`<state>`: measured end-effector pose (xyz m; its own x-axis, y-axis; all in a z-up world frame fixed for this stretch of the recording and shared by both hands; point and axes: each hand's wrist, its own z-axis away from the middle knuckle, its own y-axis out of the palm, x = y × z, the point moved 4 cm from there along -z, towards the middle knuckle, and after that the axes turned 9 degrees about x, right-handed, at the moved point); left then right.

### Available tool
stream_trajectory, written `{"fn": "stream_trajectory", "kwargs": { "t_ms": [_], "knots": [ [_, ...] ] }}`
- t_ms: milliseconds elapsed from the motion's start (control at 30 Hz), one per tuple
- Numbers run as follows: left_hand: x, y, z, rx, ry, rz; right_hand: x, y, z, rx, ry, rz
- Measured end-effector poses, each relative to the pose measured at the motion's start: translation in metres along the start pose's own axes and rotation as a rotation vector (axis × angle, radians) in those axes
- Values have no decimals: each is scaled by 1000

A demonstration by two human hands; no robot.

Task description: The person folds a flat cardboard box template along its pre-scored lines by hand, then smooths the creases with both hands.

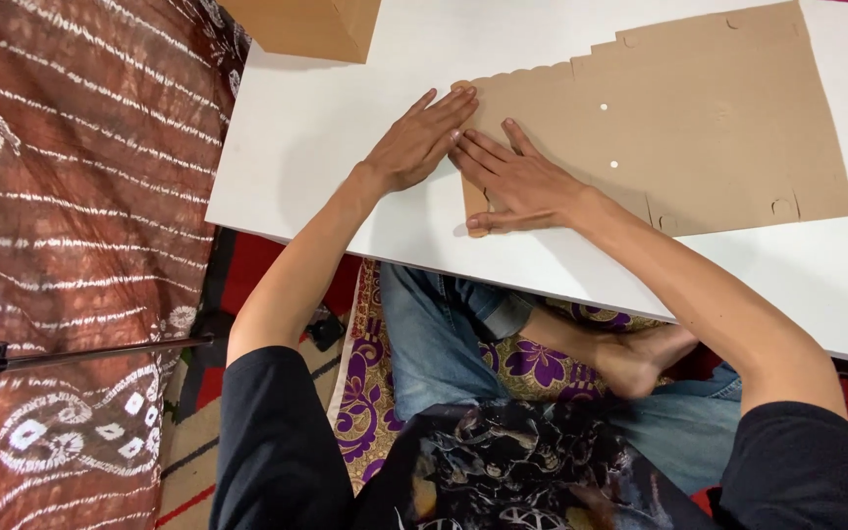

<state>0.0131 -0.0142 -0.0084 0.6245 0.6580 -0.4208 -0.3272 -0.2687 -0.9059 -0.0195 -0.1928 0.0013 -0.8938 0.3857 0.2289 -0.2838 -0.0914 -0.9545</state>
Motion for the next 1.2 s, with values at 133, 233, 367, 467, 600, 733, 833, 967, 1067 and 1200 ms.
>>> {"fn": "stream_trajectory", "kwargs": {
  "t_ms": [133, 233, 367, 467, 600, 733, 833, 967, 1067, 1200],
  "knots": [
    [4, 3, -1, 15, 8, -28, 18, 19, 19, -15, -33, 41],
    [1, 4, 1, 15, 6, -24, 36, 36, 35, -92, -56, 87],
    [-2, 1, 2, 13, -3, -51, 57, 43, 53, -125, -42, 78],
    [-7, 2, 3, 60, -28, -102, 65, 47, 59, -145, -30, 95],
    [-12, 12, 9, 101, -14, -205, 64, 51, 61, -192, -29, 115],
    [-35, 19, 26, 227, -100, -218, 60, 58, 60, -182, 1, 32],
    [-51, 31, 45, 265, 3, -235, 60, 60, 60, -187, -2, 35],
    [-59, 34, 56, 321, 71, -250, 59, 61, 59, -159, 17, 32],
    [-48, 30, 49, 323, 30, -247, 60, 60, 60, -136, 21, 36],
    [-26, 21, 31, 274, -78, -287, 61, 59, 60, -106, 30, 46]
  ]
}}
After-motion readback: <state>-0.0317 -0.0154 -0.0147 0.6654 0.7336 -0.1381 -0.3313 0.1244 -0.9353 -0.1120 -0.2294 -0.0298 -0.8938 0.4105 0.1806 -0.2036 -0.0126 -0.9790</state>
